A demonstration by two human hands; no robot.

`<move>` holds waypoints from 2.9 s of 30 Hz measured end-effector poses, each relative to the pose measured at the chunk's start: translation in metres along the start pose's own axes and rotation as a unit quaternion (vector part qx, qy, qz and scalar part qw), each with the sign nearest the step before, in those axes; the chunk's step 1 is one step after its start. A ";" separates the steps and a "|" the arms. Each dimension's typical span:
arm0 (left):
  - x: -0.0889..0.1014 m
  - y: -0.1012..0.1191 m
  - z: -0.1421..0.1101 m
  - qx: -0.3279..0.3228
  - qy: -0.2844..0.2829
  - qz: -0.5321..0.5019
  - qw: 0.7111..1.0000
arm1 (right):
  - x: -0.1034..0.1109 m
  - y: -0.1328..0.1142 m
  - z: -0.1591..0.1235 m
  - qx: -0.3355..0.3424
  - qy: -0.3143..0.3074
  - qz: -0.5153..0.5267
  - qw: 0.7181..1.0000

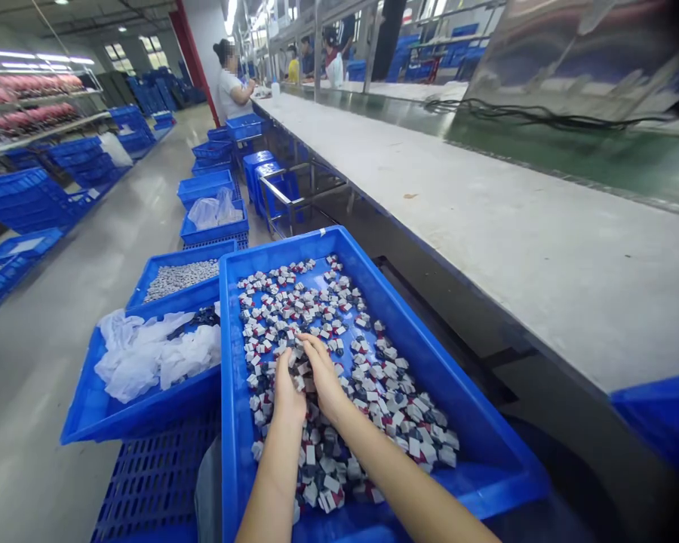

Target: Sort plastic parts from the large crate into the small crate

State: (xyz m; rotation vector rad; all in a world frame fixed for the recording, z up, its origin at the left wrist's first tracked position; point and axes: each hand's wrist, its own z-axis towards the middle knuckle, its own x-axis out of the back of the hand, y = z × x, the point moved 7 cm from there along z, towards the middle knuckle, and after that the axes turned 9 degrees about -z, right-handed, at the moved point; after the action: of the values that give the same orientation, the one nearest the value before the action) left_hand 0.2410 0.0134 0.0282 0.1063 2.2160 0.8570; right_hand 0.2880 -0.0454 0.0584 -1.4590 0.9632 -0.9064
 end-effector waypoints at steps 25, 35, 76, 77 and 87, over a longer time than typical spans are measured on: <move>-0.024 0.019 -0.185 0.027 -0.120 -0.249 0.960 | 0.038 -0.097 -0.165 0.200 0.053 -0.006 0.978; -0.016 0.019 -0.188 -0.009 -0.049 -0.254 0.966 | 0.037 -0.095 -0.180 0.050 0.085 0.134 0.986; -0.015 0.045 -0.203 0.028 -0.058 -0.391 0.918 | 0.062 -0.124 -0.191 0.265 -0.166 -0.274 0.909; -0.016 0.045 -0.204 0.025 -0.060 -0.386 0.920 | 0.062 -0.123 -0.191 0.271 -0.153 -0.276 0.910; -0.024 0.047 -0.211 0.010 -0.106 -0.341 0.934 | 0.062 -0.128 -0.187 0.266 -0.122 -0.202 0.935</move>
State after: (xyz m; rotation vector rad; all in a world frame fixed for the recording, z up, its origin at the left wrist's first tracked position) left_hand 0.1081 -0.0735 0.1764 -0.5131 1.8563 0.4076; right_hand 0.1483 -0.1646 0.2046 -1.2685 0.1963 -1.1407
